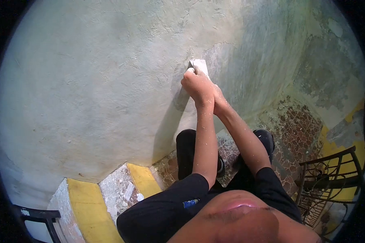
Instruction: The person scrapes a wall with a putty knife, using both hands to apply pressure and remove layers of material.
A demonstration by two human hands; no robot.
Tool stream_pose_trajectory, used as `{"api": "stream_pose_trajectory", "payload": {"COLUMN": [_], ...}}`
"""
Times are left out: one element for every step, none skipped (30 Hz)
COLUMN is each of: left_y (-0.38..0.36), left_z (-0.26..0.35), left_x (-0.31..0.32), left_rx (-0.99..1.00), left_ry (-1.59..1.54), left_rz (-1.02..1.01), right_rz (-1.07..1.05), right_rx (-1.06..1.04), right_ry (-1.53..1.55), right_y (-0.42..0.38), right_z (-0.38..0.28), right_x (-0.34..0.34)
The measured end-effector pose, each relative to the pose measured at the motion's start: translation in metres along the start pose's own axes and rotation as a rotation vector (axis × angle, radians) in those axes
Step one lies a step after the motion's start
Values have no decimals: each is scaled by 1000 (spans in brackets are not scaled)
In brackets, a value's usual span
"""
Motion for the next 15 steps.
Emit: {"api": "stream_pose_trajectory", "payload": {"left_y": [-1, -2, -2, -2, -1, 0, 0, 3, 8, 12, 13, 17, 28, 37, 48], "left_z": [-2, 0, 0, -1, -3, -7, -12, -13, -12, -10, -7, 6, 24, 40, 51], "left_x": [1, 3, 4, 3, 3, 6, 7, 7, 10, 13, 14, 13, 16, 20, 29], "left_rx": [-8, -14, -8, -6, -2, 6, 28, 48, 55, 75, 88, 85, 120, 156, 162], "left_ry": [-7, -19, -23, -6, 13, 16, 31, 48, 54, 41, 31, 44, 31, 17, 10], "left_rz": [4, 8, 7, -5, -13, -10, -3, 6, 13, 6, -7, -11, 2, 16, 24], "right_rz": [-15, -14, -15, -17, -22, -47, -73, -100, -129, -154, -173, -190, -212, -234, -258], "right_rx": [17, 14, -11, -34, -39, -67, -92, -114, -139, -157, -169, -183, -205, -228, -259], "right_ry": [30, 30, 24, 19, 21, 31, 42, 51, 61, 73, 88, 105, 111, 117, 117], "right_y": [-2, 0, 4, 8, 10, 13, 17, 22, 27, 32, 35, 37, 42, 46, 50], "right_z": [0, 3, 7, 8, 4, -1, -5, -10, -16, -20, -21, -22, -30, -38, -52], "right_x": [0, -2, -4, -6, -6, -5, -3, -1, 1, 2, 2, 1, 0, 0, -1]}}
Point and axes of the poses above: each hand's wrist, its own y-axis towards the middle knuckle, its own x-axis out of the palm, z = x × y, the point moved 3 cm from there along y, towards the middle knuckle, and after that the axes turned 10 degrees about x, right-handed, at the moved point
